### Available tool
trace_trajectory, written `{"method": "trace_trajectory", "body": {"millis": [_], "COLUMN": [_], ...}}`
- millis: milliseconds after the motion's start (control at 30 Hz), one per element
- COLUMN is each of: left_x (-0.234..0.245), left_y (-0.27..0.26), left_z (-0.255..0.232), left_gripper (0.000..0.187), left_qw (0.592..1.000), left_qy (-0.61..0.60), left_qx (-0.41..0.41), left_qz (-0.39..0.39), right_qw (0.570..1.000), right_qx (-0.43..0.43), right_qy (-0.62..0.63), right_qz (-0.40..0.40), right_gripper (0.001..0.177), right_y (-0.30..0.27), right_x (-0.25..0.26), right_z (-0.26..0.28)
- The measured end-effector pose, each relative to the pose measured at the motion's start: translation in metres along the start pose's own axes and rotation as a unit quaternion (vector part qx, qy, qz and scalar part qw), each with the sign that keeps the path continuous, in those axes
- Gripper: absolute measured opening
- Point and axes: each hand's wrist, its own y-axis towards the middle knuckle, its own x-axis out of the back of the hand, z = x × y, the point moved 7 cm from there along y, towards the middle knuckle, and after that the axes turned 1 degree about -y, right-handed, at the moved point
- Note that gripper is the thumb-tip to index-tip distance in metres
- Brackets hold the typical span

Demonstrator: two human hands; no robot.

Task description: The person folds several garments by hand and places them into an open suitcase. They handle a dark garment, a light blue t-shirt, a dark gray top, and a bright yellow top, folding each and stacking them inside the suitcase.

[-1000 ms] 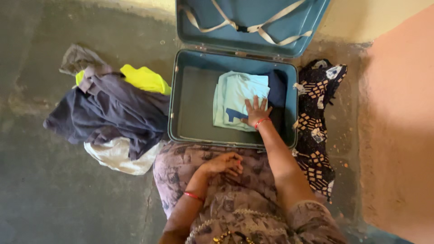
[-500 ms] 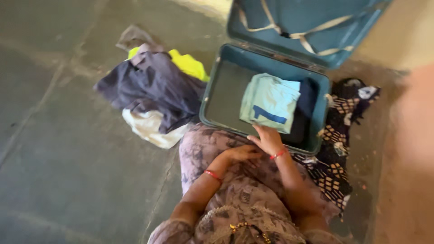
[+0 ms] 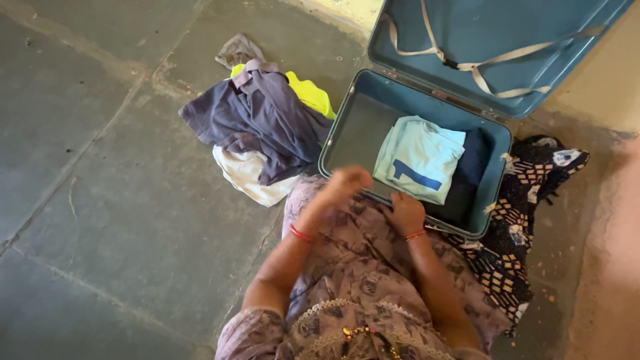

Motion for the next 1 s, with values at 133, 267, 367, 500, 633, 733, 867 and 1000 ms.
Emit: {"method": "trace_trajectory", "body": {"millis": [133, 267, 367, 500, 633, 733, 867, 1000], "left_x": [0.122, 0.161, 0.160, 0.165, 0.173, 0.200, 0.248, 0.245], "left_y": [0.034, 0.023, 0.003, -0.012, -0.037, -0.060, -0.079, -0.062], "left_z": [0.025, 0.053, 0.077, 0.081, 0.064, 0.064, 0.056, -0.015], "left_gripper": [0.043, 0.055, 0.030, 0.034, 0.029, 0.025, 0.024, 0.022], "left_qw": [0.930, 0.802, 0.773, 0.805, 0.858, 0.913, 0.843, 0.856], "left_qy": [0.249, 0.531, 0.576, 0.533, 0.426, 0.168, -0.268, -0.296], "left_qx": [0.125, 0.166, 0.197, 0.151, 0.063, 0.094, 0.127, 0.040], "left_qz": [-0.239, -0.218, -0.176, -0.213, -0.281, -0.358, -0.449, -0.421], "right_qw": [0.998, 0.999, 0.998, 0.998, 0.996, 0.994, 0.993, 0.998], "right_qx": [0.022, 0.010, 0.014, 0.018, 0.023, 0.023, 0.028, -0.020], "right_qy": [0.033, 0.011, 0.013, 0.018, 0.015, 0.029, 0.022, 0.053], "right_qz": [-0.051, -0.042, -0.051, -0.063, -0.088, -0.103, -0.109, -0.017], "right_gripper": [0.044, 0.044, 0.045, 0.042, 0.044, 0.044, 0.044, 0.045], "right_y": [0.004, 0.005, 0.007, 0.007, 0.006, 0.004, 0.001, 0.006], "right_x": [0.020, 0.029, 0.034, 0.036, 0.037, 0.038, 0.034, 0.026], "right_z": [0.011, 0.015, 0.017, 0.018, 0.019, 0.017, 0.016, 0.006]}}
